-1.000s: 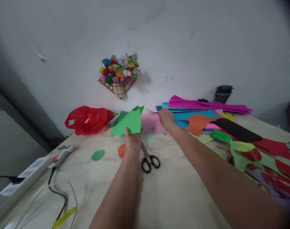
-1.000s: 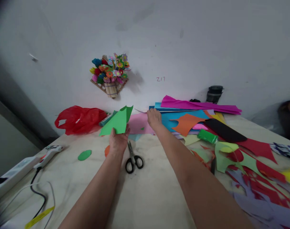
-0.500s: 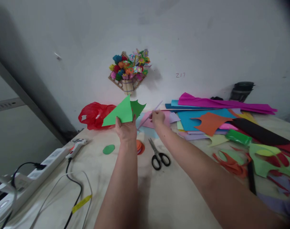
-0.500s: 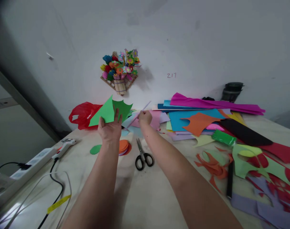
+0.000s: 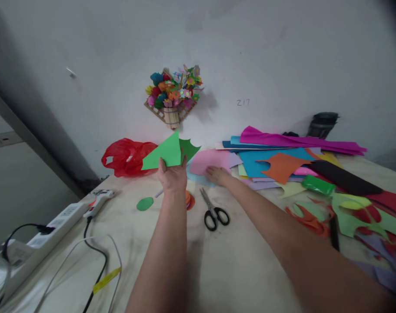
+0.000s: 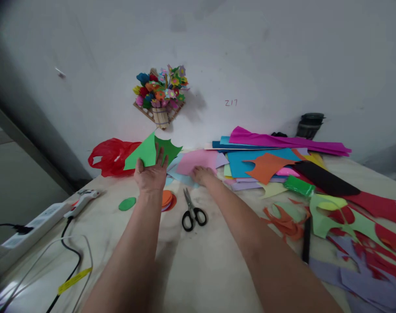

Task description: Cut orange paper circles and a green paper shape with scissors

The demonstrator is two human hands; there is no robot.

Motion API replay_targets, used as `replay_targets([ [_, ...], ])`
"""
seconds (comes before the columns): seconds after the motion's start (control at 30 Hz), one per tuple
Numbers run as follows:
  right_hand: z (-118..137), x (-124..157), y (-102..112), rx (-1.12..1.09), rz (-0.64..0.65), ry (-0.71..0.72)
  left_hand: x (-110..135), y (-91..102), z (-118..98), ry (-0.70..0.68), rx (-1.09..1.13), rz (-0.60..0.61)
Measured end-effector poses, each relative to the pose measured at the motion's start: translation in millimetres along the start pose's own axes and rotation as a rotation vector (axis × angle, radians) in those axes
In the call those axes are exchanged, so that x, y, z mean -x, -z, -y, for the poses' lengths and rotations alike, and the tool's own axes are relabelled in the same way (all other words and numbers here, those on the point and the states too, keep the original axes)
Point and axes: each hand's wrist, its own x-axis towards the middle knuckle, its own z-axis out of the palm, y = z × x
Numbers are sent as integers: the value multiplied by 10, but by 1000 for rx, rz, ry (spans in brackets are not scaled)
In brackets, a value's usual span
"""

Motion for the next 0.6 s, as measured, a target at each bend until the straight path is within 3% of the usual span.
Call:
replay_targets([
  [0.1,-198,214,-50,68,19,39,24,-36,150,66,25,-13],
  [0.2,-355,501,-76,114,-40,71,96,-103,334,148,34,-31],
  [0.37,-559,1005,-3,258,-77,-10,318,-268,583,275,8,0],
  [0.47,-577,1217,174,304,-74,-129,445,-318,688,338,4,-16],
  [0.6,-371,1559,582,162,-307,-232,543,-271,784,389,-34,-75],
])
